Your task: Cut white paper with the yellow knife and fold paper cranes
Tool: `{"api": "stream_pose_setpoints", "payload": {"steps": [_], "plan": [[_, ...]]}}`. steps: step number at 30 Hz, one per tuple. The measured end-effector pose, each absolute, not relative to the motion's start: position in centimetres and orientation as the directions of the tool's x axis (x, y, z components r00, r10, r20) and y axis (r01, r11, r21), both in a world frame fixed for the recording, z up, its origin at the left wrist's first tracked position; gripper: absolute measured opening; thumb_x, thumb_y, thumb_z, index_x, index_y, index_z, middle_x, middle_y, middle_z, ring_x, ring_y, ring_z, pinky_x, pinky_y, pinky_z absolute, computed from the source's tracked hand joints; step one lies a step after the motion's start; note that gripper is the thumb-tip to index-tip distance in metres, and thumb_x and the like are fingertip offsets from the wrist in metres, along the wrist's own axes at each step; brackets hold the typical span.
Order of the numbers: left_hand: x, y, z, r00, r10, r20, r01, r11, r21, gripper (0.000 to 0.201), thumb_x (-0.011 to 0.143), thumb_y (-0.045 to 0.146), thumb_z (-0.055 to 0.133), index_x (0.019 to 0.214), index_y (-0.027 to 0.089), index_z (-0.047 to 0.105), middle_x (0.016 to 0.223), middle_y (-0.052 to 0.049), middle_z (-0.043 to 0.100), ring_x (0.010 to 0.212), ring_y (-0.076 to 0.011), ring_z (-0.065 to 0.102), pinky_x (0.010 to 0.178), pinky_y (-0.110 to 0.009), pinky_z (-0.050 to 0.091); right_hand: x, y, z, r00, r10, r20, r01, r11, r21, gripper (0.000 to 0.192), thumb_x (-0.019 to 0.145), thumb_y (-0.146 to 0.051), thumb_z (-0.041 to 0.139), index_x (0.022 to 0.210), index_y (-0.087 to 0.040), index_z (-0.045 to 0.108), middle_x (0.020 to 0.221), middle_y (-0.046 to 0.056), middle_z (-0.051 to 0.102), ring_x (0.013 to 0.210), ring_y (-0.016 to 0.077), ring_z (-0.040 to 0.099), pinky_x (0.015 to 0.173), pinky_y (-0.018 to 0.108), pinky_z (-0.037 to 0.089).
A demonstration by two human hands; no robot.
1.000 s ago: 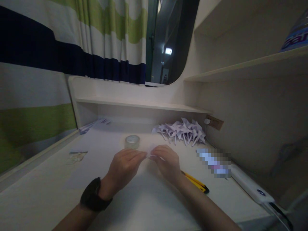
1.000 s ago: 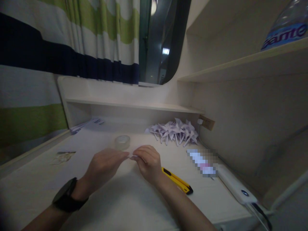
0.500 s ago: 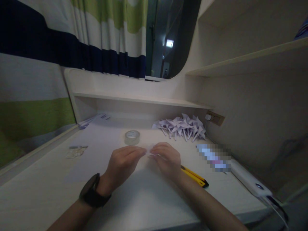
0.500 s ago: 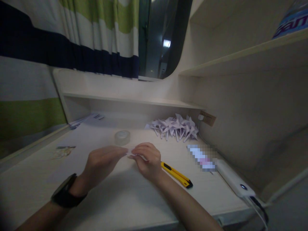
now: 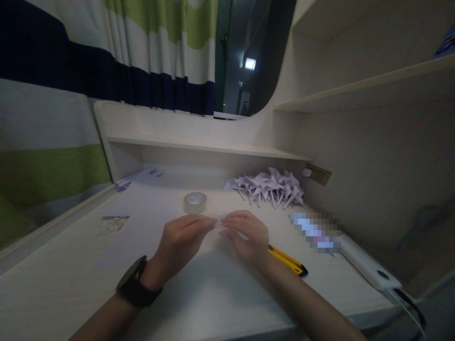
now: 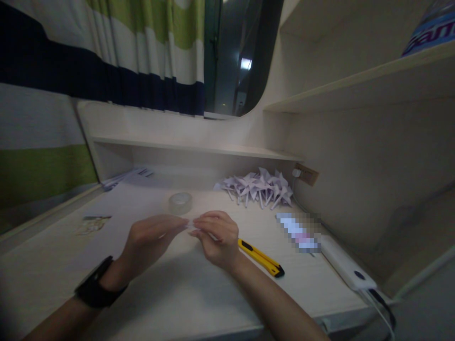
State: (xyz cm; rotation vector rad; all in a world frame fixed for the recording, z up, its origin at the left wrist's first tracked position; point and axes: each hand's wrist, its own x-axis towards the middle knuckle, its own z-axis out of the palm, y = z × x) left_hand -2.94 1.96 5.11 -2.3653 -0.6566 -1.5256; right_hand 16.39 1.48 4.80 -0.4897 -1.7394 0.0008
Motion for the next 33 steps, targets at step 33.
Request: {"api": "stream_pose_setpoints", "payload": {"steps": [33], "plan": [[-3.5, 1.3, 4.9, 0.288, 0.071, 0.955, 0.648, -0.749, -0.140, 0.023, 0.080, 0.007, 0.066, 0.097, 0.021, 0.068, 0.094, -0.004, 0.075, 0.088, -0.0190, 0.070, 0.080, -0.032, 0.057, 17.0, 3.0, 4.1, 0.065, 0.906, 0.419, 0.040, 0.417, -0.908, 0.040, 0.085, -0.052, 0.056, 0.076, -0.016, 0.070, 0.076, 0.010, 0.071, 0.072, 0.0222, 0.067, 0.065, 0.036, 0.056]]}}
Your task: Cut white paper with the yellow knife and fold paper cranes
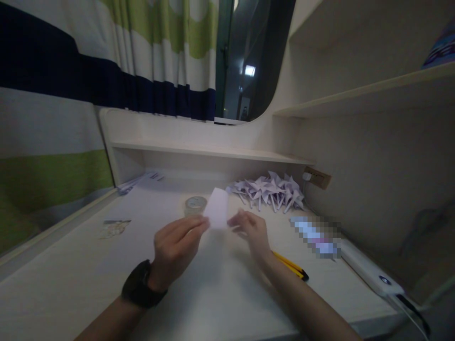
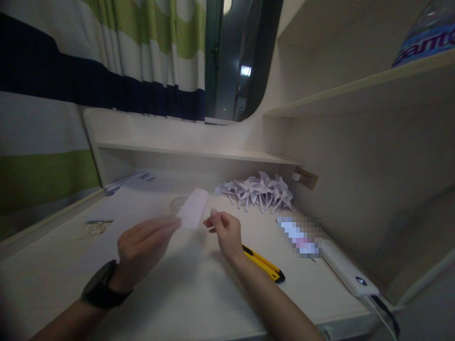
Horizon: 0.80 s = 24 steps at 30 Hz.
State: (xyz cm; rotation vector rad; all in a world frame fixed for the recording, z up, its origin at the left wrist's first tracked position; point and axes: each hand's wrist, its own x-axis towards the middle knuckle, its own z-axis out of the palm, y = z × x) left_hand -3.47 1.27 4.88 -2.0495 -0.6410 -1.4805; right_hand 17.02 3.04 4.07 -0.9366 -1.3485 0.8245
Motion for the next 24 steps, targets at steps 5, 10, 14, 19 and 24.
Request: {"api": "stream_pose_setpoints", "payload": {"steps": [5, 10, 14, 19, 24], "plan": [[-3.2, 1.1, 3.8, 0.463, 0.010, 0.886, 0.569, -0.770, -0.289, 0.030, 0.080, 0.004, 0.065, 0.108, 0.017, 0.066, 0.105, -0.007, 0.073, 0.104, -0.0219, 0.065, 0.088, -0.035, 0.054, 16.2, 4.2, 2.9, -0.299, 0.949, 0.105, -0.364, -0.012, -0.931, 0.047, 0.074, -0.053, 0.070, 0.098, -0.012, 0.069, 0.089, 0.012, 0.072, 0.076, 0.0226, 0.068, 0.066, 0.035, 0.056], [-2.6, 0.9, 4.2, 0.503, 0.136, 0.853, 0.509, -0.844, -0.166, 0.045, 0.078, 0.008, 0.063, 0.121, 0.020, 0.060, 0.125, -0.008, 0.063, 0.123, -0.0269, 0.052, 0.104, -0.048, 0.042, 17.2, 5.4, 2.2, -0.267, 0.953, 0.142, -0.368, 0.035, -0.929, 0.045, 0.065, -0.039, 0.080, 0.099, -0.010, 0.071, 0.095, 0.013, 0.073, 0.077, 0.0217, 0.069, 0.072, 0.034, 0.055], [-2.5, 2.0, 6.1, 0.353, 0.456, 0.817, 0.575, -0.794, 0.195, 0.062, 0.079, 0.026, 0.066, 0.137, 0.017, 0.046, 0.138, -0.014, 0.051, 0.128, -0.0307, 0.046, 0.105, -0.051, 0.039, 18.1, 6.2, 2.5, -0.184, 0.949, 0.255, -0.198, 0.218, -0.956, 0.038, 0.065, -0.038, 0.080, 0.093, -0.014, 0.073, 0.084, 0.008, 0.074, 0.070, 0.0211, 0.069, 0.068, 0.034, 0.055], [-2.5, 5.2, 7.6, 0.363, 0.573, 0.735, 0.460, -0.796, 0.394, 0.033, 0.076, 0.037, 0.073, 0.104, 0.021, 0.070, 0.100, -0.006, 0.074, 0.090, -0.0220, 0.069, 0.079, -0.033, 0.055, 17.8, 5.4, 3.5, -0.125, 0.805, 0.580, 0.151, 0.593, -0.791, 0.015, 0.073, -0.033, 0.073, 0.085, -0.023, 0.076, 0.085, 0.003, 0.076, 0.078, 0.0238, 0.070, 0.073, 0.036, 0.055], [-2.5, 6.1, 6.7, 0.415, 0.404, 0.815, 0.426, -0.878, 0.219, 0.010, 0.084, 0.026, 0.067, 0.085, 0.020, 0.074, 0.077, -0.003, 0.075, 0.065, -0.0146, 0.070, 0.061, -0.022, 0.052, 17.9, 4.8, 3.7, -0.136, 0.611, 0.780, 0.294, 0.777, -0.557, 0.018, 0.075, -0.025, 0.073, 0.094, -0.025, 0.075, 0.095, 0.005, 0.075, 0.091, 0.0228, 0.069, 0.086, 0.038, 0.053]]}}
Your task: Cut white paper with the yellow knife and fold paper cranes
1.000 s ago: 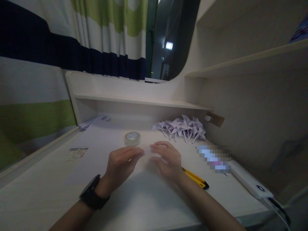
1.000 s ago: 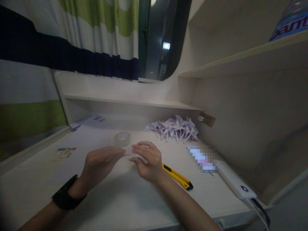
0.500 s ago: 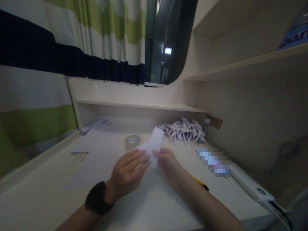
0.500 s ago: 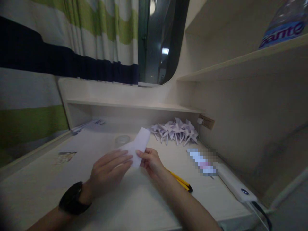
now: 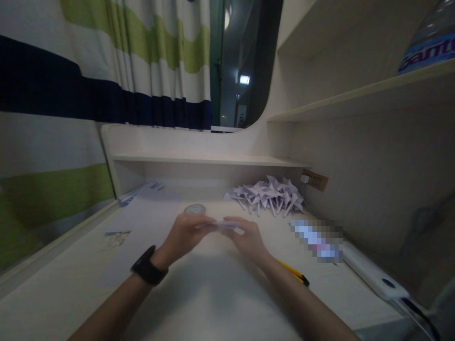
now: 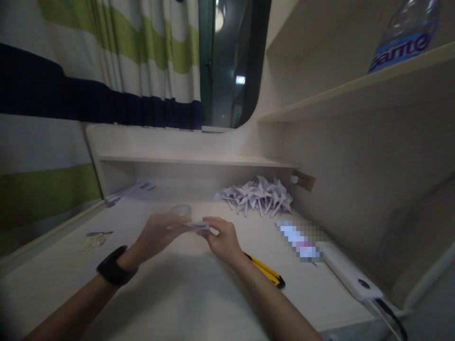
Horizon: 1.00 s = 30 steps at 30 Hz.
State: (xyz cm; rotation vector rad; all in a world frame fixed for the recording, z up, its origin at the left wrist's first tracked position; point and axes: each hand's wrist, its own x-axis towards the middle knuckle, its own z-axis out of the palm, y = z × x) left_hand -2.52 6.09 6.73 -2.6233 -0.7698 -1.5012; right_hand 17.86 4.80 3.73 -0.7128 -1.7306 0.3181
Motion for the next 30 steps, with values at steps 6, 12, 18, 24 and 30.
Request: {"api": "stream_pose_setpoints", "payload": {"steps": [6, 12, 18, 24, 30], "plan": [[-2.9, 5.4, 5.7, 0.435, 0.234, 0.869, 0.500, -0.866, -0.018, 0.013, 0.087, 0.026, 0.063, 0.082, 0.019, 0.072, 0.076, -0.003, 0.075, 0.065, -0.0159, 0.071, 0.061, -0.024, 0.054, 18.5, 2.6, 6.4, -0.224, 0.448, 0.866, 0.273, 0.881, -0.385, 0.023, 0.076, -0.020, 0.074, 0.099, -0.024, 0.072, 0.097, 0.005, 0.074, 0.098, 0.0206, 0.066, 0.090, 0.037, 0.051], [-3.5, 5.3, 5.3, 0.414, 0.254, 0.874, 0.494, -0.869, 0.019, 0.016, 0.088, 0.029, 0.062, 0.081, 0.018, 0.073, 0.075, -0.003, 0.076, 0.063, -0.0158, 0.072, 0.058, -0.022, 0.054, 18.4, 1.6, 7.4, -0.260, 0.419, 0.870, 0.194, 0.905, -0.378, 0.015, 0.077, -0.016, 0.072, 0.090, -0.023, 0.073, 0.087, 0.005, 0.075, 0.083, 0.0188, 0.069, 0.078, 0.035, 0.056], [-3.4, 5.3, 5.1, 0.414, 0.304, 0.858, 0.467, -0.880, 0.086, 0.007, 0.083, 0.024, 0.068, 0.083, 0.020, 0.074, 0.077, -0.001, 0.076, 0.064, -0.0150, 0.072, 0.058, -0.019, 0.054, 18.4, 1.9, 7.1, -0.226, 0.427, 0.876, 0.181, 0.902, -0.393, 0.013, 0.076, -0.015, 0.072, 0.086, -0.023, 0.074, 0.083, 0.005, 0.075, 0.078, 0.0182, 0.069, 0.074, 0.034, 0.057], [-3.0, 4.9, 5.1, 0.433, 0.335, 0.837, 0.441, -0.889, 0.128, 0.004, 0.080, 0.021, 0.071, 0.082, 0.020, 0.074, 0.077, 0.000, 0.076, 0.063, -0.0143, 0.072, 0.058, -0.018, 0.053, 18.7, 1.9, 7.2, -0.179, 0.446, 0.877, 0.185, 0.891, -0.415, 0.012, 0.076, -0.015, 0.073, 0.085, -0.023, 0.075, 0.081, 0.004, 0.075, 0.077, 0.0176, 0.070, 0.073, 0.033, 0.056], [-3.2, 4.8, 5.0, 0.421, 0.447, 0.789, 0.439, -0.862, 0.254, 0.006, 0.082, 0.023, 0.069, 0.083, 0.021, 0.075, 0.076, 0.000, 0.076, 0.063, -0.0149, 0.071, 0.058, -0.018, 0.052, 19.5, 2.0, 7.7, -0.224, 0.510, 0.831, 0.178, 0.859, -0.480, 0.011, 0.080, -0.021, 0.070, 0.089, -0.023, 0.076, 0.085, 0.005, 0.076, 0.079, 0.0174, 0.070, 0.073, 0.030, 0.056]]}}
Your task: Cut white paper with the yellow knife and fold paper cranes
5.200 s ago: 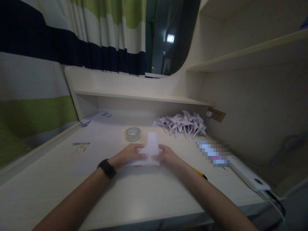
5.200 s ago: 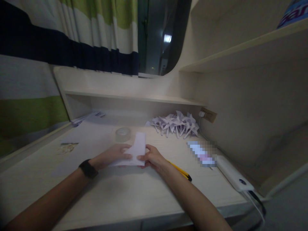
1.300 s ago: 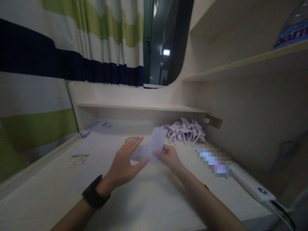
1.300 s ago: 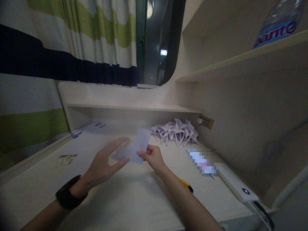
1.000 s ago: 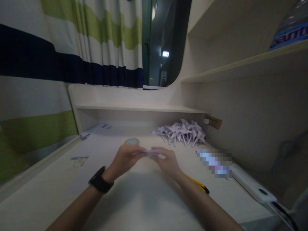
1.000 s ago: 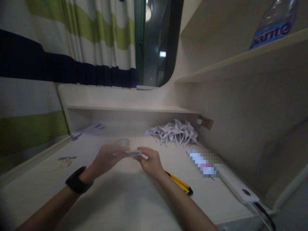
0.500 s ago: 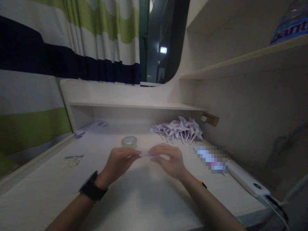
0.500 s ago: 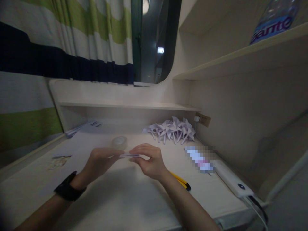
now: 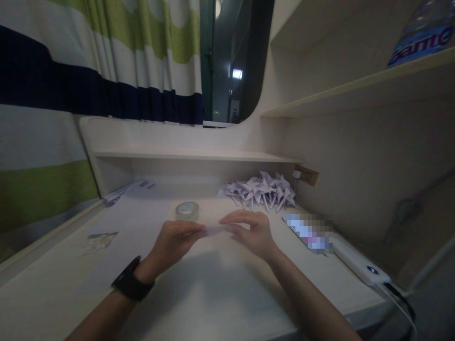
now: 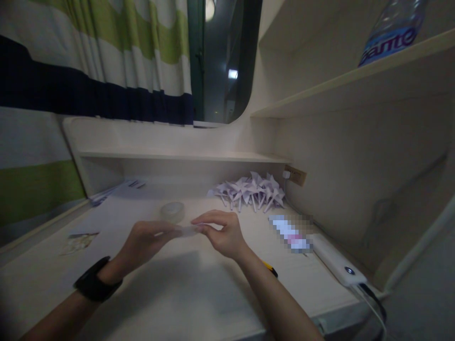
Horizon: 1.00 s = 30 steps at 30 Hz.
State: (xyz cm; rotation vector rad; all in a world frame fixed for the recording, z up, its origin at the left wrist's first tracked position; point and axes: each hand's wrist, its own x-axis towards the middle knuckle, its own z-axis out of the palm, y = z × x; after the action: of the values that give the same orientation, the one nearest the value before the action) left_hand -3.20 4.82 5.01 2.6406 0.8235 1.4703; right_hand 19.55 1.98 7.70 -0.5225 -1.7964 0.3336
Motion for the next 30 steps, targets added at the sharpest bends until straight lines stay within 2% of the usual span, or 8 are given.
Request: {"api": "stream_pose_setpoints", "payload": {"steps": [9, 15, 24, 30], "plan": [[-2.5, 4.3, 5.2, 0.405, 0.452, 0.795, 0.399, -0.870, 0.291, 0.009, 0.082, 0.021, 0.067, 0.088, 0.019, 0.074, 0.080, -0.002, 0.076, 0.065, -0.0154, 0.071, 0.059, -0.020, 0.052, 18.8, 2.0, 7.3, -0.088, 0.565, 0.820, 0.258, 0.808, -0.529, 0.005, 0.078, -0.024, 0.071, 0.076, -0.024, 0.075, 0.075, 0.003, 0.075, 0.069, 0.0172, 0.070, 0.068, 0.030, 0.056], [-1.5, 3.3, 5.2, 0.409, 0.508, 0.758, 0.406, -0.846, 0.347, 0.010, 0.083, 0.022, 0.066, 0.079, 0.018, 0.074, 0.068, 0.001, 0.073, 0.054, -0.0113, 0.065, 0.053, -0.018, 0.046, 18.7, 2.3, 7.0, 0.014, 0.593, 0.805, 0.289, 0.768, -0.571, 0.005, 0.074, -0.021, 0.073, 0.069, -0.022, 0.074, 0.068, 0.002, 0.074, 0.060, 0.0161, 0.068, 0.060, 0.026, 0.055], [-1.1, 2.9, 5.3, 0.414, 0.536, 0.736, 0.400, -0.833, 0.381, 0.024, 0.087, 0.027, 0.061, 0.067, 0.016, 0.071, 0.057, 0.002, 0.066, 0.049, -0.0094, 0.058, 0.050, -0.018, 0.042, 19.0, 2.4, 6.9, 0.021, 0.672, 0.741, 0.199, 0.723, -0.661, 0.011, 0.074, -0.029, 0.072, 0.068, -0.020, 0.073, 0.065, 0.003, 0.073, 0.057, 0.0159, 0.066, 0.055, 0.025, 0.054], [-1.1, 2.8, 5.3, 0.431, 0.583, 0.689, 0.413, -0.806, 0.425, 0.033, 0.088, 0.030, 0.059, 0.060, 0.015, 0.066, 0.052, 0.002, 0.059, 0.046, -0.0089, 0.053, 0.047, -0.018, 0.039, 19.1, 2.4, 6.9, 0.038, 0.671, 0.740, 0.219, 0.717, -0.662, 0.010, 0.073, -0.028, 0.072, 0.066, -0.020, 0.072, 0.063, 0.003, 0.072, 0.056, 0.0155, 0.065, 0.052, 0.024, 0.053]]}}
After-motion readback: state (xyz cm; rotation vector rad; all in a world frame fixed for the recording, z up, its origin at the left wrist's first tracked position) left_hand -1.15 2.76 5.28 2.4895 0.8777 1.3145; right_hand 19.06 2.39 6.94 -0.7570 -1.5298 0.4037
